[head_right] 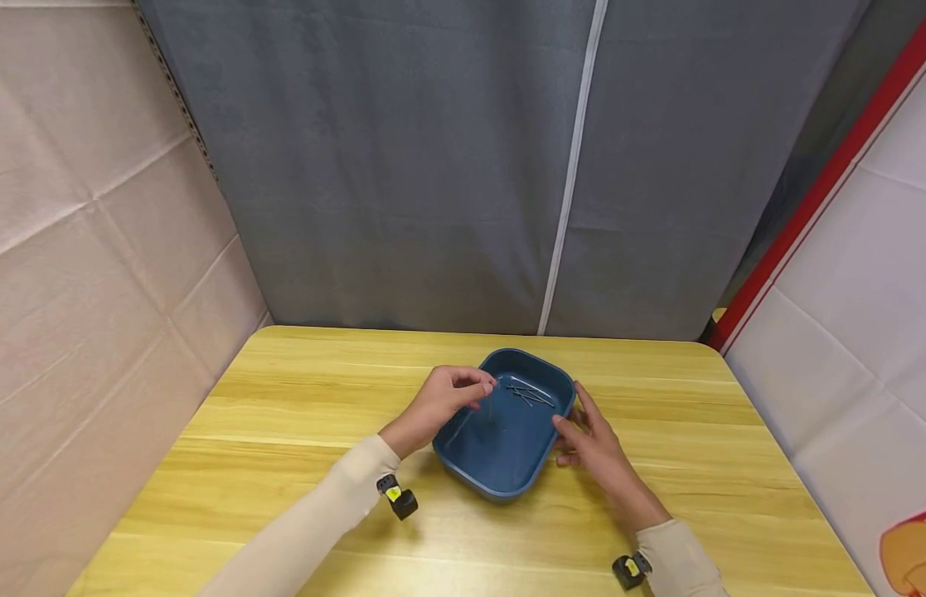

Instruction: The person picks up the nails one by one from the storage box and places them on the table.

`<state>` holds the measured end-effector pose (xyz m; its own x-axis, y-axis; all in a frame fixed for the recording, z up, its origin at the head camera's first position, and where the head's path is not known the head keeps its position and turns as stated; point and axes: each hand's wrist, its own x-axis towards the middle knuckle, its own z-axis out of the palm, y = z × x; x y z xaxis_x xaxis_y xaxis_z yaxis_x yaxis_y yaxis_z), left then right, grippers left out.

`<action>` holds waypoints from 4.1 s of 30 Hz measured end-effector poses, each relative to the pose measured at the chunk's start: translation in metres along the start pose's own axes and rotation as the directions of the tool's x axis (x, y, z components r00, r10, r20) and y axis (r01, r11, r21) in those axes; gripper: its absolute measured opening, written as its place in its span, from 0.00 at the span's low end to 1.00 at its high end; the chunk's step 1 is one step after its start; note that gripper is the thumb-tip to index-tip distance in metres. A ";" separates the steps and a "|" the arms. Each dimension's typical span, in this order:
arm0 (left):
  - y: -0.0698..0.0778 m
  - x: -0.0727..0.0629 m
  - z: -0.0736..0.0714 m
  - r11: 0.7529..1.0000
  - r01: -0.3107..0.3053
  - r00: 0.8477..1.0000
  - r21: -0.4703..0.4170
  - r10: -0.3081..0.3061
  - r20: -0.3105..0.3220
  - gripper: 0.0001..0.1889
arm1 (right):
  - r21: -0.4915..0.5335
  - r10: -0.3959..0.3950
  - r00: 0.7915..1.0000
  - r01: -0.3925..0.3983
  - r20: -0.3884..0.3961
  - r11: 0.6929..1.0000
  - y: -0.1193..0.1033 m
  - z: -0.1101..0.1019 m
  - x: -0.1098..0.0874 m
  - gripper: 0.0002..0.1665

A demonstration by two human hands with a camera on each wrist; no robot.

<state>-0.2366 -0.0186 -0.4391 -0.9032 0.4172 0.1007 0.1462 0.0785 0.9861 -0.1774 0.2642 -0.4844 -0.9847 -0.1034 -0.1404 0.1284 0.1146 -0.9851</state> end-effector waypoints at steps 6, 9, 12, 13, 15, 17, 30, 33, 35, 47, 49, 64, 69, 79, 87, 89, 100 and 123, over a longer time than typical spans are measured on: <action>0.000 -0.003 -0.016 0.992 0.025 0.999 -0.122 -0.031 -0.044 0.15 | 0.000 -0.001 1.000 0.001 0.003 1.000 0.001 0.000 0.001 0.51; -0.003 -0.007 -0.023 0.985 0.042 0.997 -0.168 -0.053 -0.064 0.15 | 0.003 0.000 1.000 0.000 -0.001 1.000 0.002 0.000 0.000 0.51; -0.007 -0.010 -0.030 0.978 0.049 0.995 -0.203 -0.066 -0.078 0.17 | 0.007 0.000 1.000 0.000 -0.004 1.000 0.002 0.000 0.000 0.50; -0.009 -0.011 -0.033 0.976 0.047 0.994 -0.213 -0.066 -0.082 0.18 | 0.008 0.000 1.000 0.000 -0.006 1.000 0.002 0.000 0.000 0.50; -0.013 -0.013 -0.039 0.971 0.045 0.994 -0.233 -0.068 -0.091 0.18 | 0.008 0.001 1.000 -0.001 -0.008 1.000 0.001 0.001 0.000 0.50; -0.016 -0.014 -0.045 0.969 0.042 0.992 -0.242 -0.070 -0.107 0.17 | 0.003 0.004 1.000 -0.003 -0.008 1.000 0.001 0.001 0.000 0.50; -0.037 -0.018 -0.070 0.984 0.114 0.976 -0.137 -0.136 -0.169 0.13 | -0.010 0.012 1.000 -0.012 -0.011 1.000 0.000 -0.001 -0.002 0.51; -0.038 -0.018 -0.070 0.989 0.136 0.974 -0.057 -0.144 -0.176 0.14 | -0.011 0.011 1.000 -0.011 -0.013 1.000 0.001 -0.002 -0.002 0.51; -0.038 -0.018 -0.070 0.989 0.147 0.973 0.000 -0.144 -0.183 0.14 | -0.008 0.012 1.000 -0.012 -0.011 1.000 0.001 -0.002 -0.002 0.51; -0.037 -0.020 -0.067 0.935 0.212 0.971 0.286 -0.168 -0.171 0.09 | -0.013 0.014 1.000 -0.014 -0.008 1.000 0.002 -0.001 -0.001 0.51; -0.036 -0.019 -0.068 0.915 0.215 0.973 0.342 -0.171 -0.154 0.10 | -0.008 0.011 1.000 -0.011 -0.006 1.000 0.002 -0.001 -0.001 0.51; -0.058 -0.013 -0.066 0.785 -0.020 0.999 0.620 0.040 -0.018 0.21 | -0.011 0.003 1.000 -0.003 0.003 1.000 0.002 0.000 0.000 0.52; -0.043 -0.021 -0.055 0.697 0.007 0.999 0.717 0.018 -0.027 0.20 | -0.015 0.001 1.000 -0.001 0.002 1.000 0.001 0.000 -0.001 0.52; -0.055 -0.022 -0.050 0.572 -0.093 0.993 0.815 0.116 0.032 0.15 | -0.004 -0.003 1.000 0.003 0.007 1.000 0.001 0.000 -0.001 0.52; -0.052 -0.023 -0.046 0.527 -0.100 0.993 0.844 0.103 0.053 0.14 | -0.002 0.002 1.000 -0.002 0.006 1.000 0.000 0.000 -0.001 0.52; -0.055 -0.022 -0.046 0.491 -0.115 0.991 0.864 0.113 0.068 0.15 | -0.005 0.000 1.000 0.000 0.005 1.000 0.000 0.000 -0.001 0.52; -0.057 -0.025 -0.045 0.431 -0.166 0.983 0.887 0.148 0.112 0.15 | -0.016 -0.007 1.000 0.007 0.003 1.000 0.001 0.000 -0.001 0.51; -0.013 -0.025 -0.031 0.662 -0.103 0.972 0.742 0.226 -0.067 0.05 | -0.008 0.006 1.000 -0.006 -0.002 1.000 0.002 0.001 0.000 0.51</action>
<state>-0.2282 -0.0581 -0.4503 -0.8717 0.3628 0.3294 0.4893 0.6810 0.5449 -0.1771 0.2639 -0.4866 -0.9842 -0.1004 -0.1457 0.1330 0.1232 -0.9834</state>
